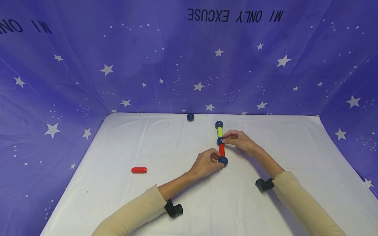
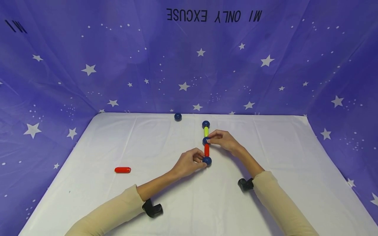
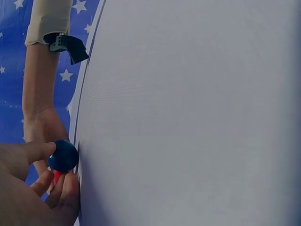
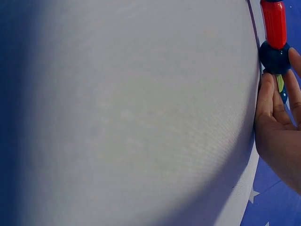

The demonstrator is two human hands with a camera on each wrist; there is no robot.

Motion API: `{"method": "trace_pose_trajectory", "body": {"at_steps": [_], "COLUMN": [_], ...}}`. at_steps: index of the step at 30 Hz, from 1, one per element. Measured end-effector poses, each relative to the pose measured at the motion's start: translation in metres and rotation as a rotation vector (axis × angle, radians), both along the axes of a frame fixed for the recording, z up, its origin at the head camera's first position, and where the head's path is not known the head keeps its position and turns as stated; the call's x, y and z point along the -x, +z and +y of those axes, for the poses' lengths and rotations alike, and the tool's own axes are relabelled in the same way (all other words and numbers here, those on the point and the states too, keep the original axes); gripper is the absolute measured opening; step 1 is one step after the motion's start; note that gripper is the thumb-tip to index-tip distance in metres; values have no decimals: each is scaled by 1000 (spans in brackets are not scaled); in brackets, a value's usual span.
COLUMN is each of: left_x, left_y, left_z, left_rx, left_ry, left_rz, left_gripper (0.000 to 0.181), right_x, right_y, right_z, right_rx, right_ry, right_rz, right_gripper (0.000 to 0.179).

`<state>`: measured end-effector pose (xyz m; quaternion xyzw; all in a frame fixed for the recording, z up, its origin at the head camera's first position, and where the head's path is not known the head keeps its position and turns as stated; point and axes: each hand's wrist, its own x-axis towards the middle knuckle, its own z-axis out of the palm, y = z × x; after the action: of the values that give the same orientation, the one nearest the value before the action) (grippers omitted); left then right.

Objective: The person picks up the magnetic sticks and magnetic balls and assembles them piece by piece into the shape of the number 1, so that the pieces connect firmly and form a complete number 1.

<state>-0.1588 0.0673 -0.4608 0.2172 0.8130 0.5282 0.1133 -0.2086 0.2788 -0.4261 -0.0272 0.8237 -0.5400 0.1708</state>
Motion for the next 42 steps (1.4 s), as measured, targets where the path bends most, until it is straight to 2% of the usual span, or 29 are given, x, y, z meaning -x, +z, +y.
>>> {"method": "trace_pose_trajectory", "body": {"at_steps": [5,9,16,24,30,36,42], "left_x": [1,2,4,7,9,10,4], "left_y": [4,9,15,18,27,34,35], "left_z": [-6,-18,-53,-108,-155,-200,-243], "left_rx": [-11,-27,-39,-62,-89,-59,5], "left_ry": [13,20,94,186,199,219,193], "left_rz": [-8,-16,-27,-62,-106,-124,-134], "left_gripper": [26,30,31,36,42,47,51], "right_x": [-2,-1,14,16,17,15,14], "right_y": [2,0,-28,-33,-33,-32,-31], "right_z": [0,0,12,13,13,12,11], "right_rx": [-1,-10,-24,-32,-14,5,27], "right_ry": [-3,-5,-26,-28,-30,-32,-34], "right_rz": [2,6,3,14,12,6,-3], "right_gripper": [33,33,36,39,37,35,34]}}
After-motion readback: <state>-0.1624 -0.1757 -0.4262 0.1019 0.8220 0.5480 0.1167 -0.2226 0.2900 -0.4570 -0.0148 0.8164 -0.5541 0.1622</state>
